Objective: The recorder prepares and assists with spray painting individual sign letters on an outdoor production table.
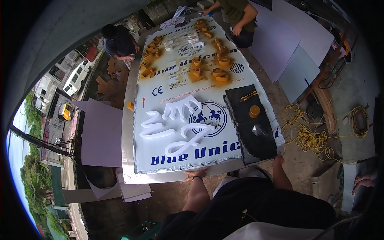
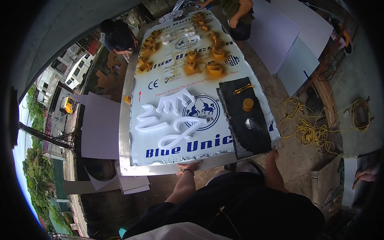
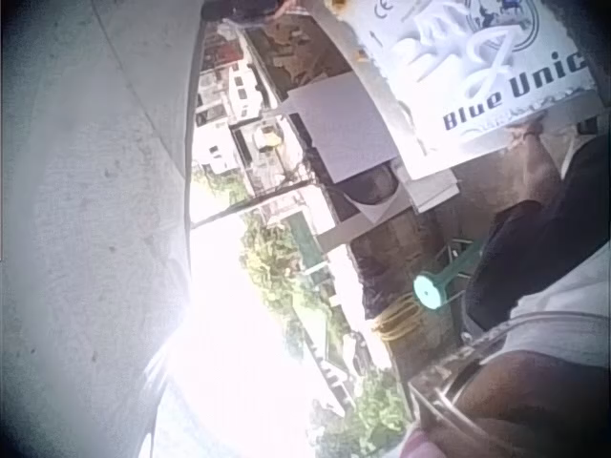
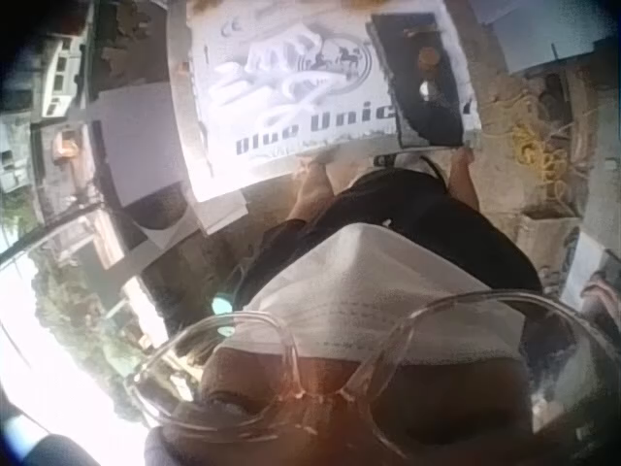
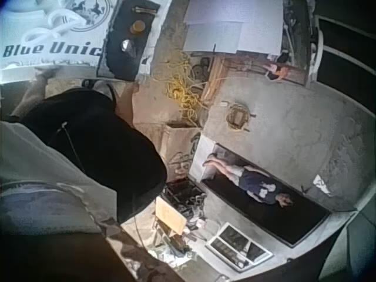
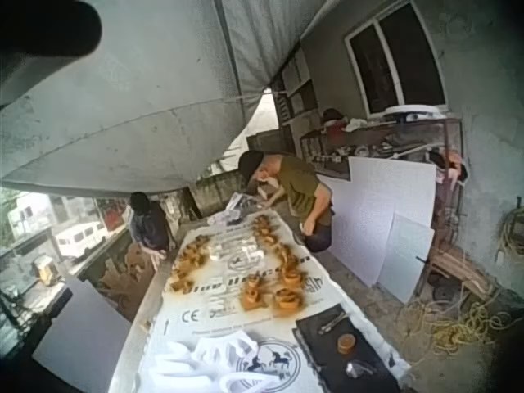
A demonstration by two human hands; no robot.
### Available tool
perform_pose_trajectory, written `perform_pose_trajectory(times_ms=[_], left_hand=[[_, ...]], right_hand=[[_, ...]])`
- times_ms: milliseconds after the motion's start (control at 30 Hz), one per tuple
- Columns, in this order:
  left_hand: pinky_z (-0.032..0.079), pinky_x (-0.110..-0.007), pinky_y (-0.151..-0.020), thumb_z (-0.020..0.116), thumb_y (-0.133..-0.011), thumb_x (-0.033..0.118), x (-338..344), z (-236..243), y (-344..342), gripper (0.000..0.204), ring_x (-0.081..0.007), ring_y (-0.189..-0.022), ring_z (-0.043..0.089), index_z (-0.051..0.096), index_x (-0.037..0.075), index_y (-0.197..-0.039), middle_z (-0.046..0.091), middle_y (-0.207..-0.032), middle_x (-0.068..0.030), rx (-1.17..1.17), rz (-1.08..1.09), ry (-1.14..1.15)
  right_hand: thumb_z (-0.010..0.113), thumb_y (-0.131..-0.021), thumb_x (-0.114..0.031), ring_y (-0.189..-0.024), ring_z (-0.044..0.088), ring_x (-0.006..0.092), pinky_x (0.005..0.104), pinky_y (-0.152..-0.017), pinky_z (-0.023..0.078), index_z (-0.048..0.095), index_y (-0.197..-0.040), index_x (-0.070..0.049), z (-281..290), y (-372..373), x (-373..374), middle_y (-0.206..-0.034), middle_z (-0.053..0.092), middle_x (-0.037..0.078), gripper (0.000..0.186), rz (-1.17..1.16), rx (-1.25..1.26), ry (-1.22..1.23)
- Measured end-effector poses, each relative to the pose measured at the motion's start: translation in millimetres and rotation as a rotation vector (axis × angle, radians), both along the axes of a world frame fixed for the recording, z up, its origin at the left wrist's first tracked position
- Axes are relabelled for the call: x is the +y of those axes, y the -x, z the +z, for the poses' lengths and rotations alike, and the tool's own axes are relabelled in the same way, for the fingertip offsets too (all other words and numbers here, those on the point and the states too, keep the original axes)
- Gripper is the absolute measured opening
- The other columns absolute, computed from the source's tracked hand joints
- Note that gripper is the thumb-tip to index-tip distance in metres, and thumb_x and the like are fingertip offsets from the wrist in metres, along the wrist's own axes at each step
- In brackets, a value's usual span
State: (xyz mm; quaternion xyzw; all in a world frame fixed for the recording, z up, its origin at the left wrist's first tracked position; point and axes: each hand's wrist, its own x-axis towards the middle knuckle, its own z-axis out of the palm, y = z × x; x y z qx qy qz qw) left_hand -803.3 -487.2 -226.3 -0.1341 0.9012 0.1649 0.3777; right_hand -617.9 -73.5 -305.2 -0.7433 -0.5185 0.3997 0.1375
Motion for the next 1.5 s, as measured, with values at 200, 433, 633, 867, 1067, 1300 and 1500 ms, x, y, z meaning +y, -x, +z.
perform_pose_trajectory(times_ms=[200,433,633,867,1067,1300,1500], left_hand=[[-0.014,-0.063,-0.081,0.055,-0.054,0.063,1,2,0,0.092,-0.0400,-0.108,-0.031,0.010,0.029,-0.126,-0.010,-0.131,-0.0127,0.004,0.000,0.002],[-0.014,-0.063,-0.081,0.055,-0.054,0.063,1,2,-2,0.092,-0.0399,-0.109,-0.031,0.010,0.029,-0.126,-0.011,-0.131,-0.0133,0.003,-0.001,0.008],[-0.014,-0.063,-0.081,0.055,-0.054,0.063,2,4,-3,0.092,-0.0399,-0.109,-0.031,0.010,0.029,-0.126,-0.011,-0.131,-0.0137,0.013,0.003,0.019],[-0.014,-0.063,-0.080,0.055,-0.054,0.063,3,9,-7,0.092,-0.0398,-0.109,-0.031,0.010,0.029,-0.126,-0.012,-0.130,-0.0142,0.028,0.008,0.039],[-0.014,-0.063,-0.080,0.055,-0.054,0.063,9,18,-12,0.092,-0.0398,-0.109,-0.031,0.010,0.029,-0.126,-0.012,-0.130,-0.0147,0.047,0.002,0.057],[-0.014,-0.065,-0.078,0.055,-0.054,0.063,9,6,-26,0.091,-0.0401,-0.108,-0.032,0.009,0.031,-0.126,-0.018,-0.127,-0.0189,0.124,0.227,0.132],[0.018,-0.043,-0.095,0.062,-0.060,0.046,-22,-48,-74,0.105,-0.0421,-0.116,-0.006,-0.015,0.013,-0.124,-0.018,-0.128,-0.0159,0.549,0.530,-0.163]], right_hand=[[0.042,-0.079,-0.038,-0.056,0.056,0.0218,0.0335,-0.050,0.042,0.059,-0.068,0.002,-8,-2,4,-0.063,0.058,0.013,0.045,0.073,-0.087,-0.013],[0.042,-0.078,-0.038,-0.052,0.050,0.0208,0.0381,-0.049,0.040,0.055,-0.073,0.000,-16,-4,6,-0.059,0.052,0.011,0.041,-0.001,0.000,0.000],[0.043,-0.079,-0.035,-0.061,0.057,0.0234,0.0345,-0.053,0.042,0.058,-0.072,0.006,1,-1,3,-0.068,0.058,0.015,0.044,0.054,-0.088,0.023],[0.043,-0.079,-0.034,-0.061,0.057,0.0226,0.0332,-0.053,0.042,0.058,-0.072,0.005,17,0,-4,-0.067,0.058,0.014,0.043,0.050,0.023,0.045],[0.042,-0.080,-0.035,-0.053,0.056,0.0208,0.0333,-0.047,0.041,0.058,-0.070,0.003,2,-4,1,-0.062,0.057,0.012,0.043,0.013,0.073,-0.016],[0.039,-0.080,-0.042,-0.052,0.055,0.0182,0.0308,-0.046,0.040,0.058,-0.063,-0.002,-50,-21,28,-0.058,0.056,0.008,0.047,0.249,-0.043,-0.023],[0.049,-0.069,-0.053,-0.057,0.047,0.0134,0.0316,-0.052,0.036,0.055,-0.079,-0.008,-1,-56,40,-0.068,0.050,0.000,0.046,0.249,0.381,0.472]])
